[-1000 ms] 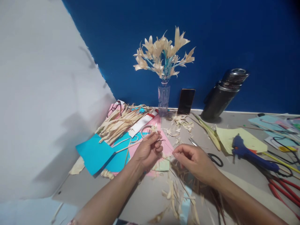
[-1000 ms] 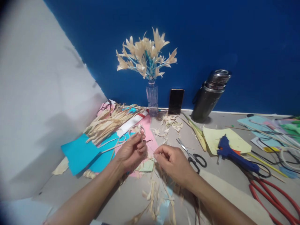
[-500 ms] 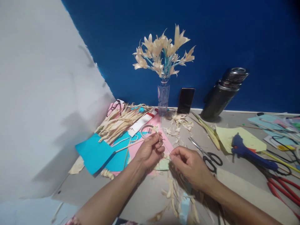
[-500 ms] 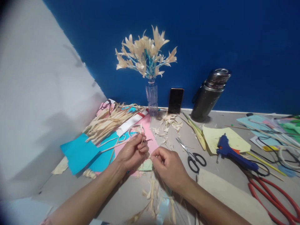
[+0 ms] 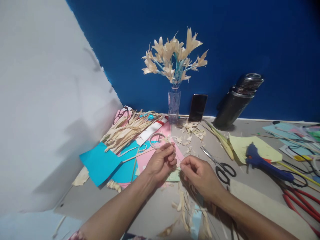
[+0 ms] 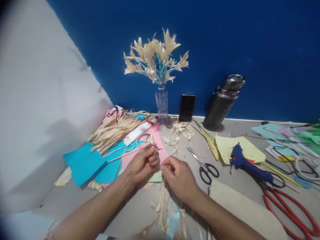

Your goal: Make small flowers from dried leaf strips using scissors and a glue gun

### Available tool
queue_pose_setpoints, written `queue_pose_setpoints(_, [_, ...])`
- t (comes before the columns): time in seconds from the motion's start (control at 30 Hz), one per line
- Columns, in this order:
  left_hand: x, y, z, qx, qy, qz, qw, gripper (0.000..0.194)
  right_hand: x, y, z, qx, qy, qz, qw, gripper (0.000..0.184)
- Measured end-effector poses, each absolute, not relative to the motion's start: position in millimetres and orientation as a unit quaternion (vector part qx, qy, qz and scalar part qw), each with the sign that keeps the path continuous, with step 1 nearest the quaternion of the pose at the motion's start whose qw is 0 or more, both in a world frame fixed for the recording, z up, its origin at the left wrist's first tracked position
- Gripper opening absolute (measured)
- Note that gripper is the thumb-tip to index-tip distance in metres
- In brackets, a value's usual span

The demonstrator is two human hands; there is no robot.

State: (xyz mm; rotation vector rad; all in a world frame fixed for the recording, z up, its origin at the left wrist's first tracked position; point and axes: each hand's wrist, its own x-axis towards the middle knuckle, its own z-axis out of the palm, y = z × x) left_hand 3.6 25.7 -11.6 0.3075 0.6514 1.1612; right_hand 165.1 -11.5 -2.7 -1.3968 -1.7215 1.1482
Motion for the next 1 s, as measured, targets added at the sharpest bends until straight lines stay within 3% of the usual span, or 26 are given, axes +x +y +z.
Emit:
queue_pose_setpoints(0.53, [3, 24, -8, 0.233, 0.321, 0.521, 0.755, 0.026, 165, -7, -13, -0.503, -0.667, 0.433, 0.338, 0.017])
queue_pose_setpoints(0.77, [11, 13, 0, 0.299, 0.410, 0.552, 0.662, 0.031, 166, 0, -16, -0.476, -0.655, 0.452, 0.375, 0.018])
queue_pose_setpoints(1.0, [13, 5, 6, 0.350, 0.404, 0.565, 0.628, 0.022, 166, 0, -9, -0.453, -0.660, 0.453, 0.391, 0.017])
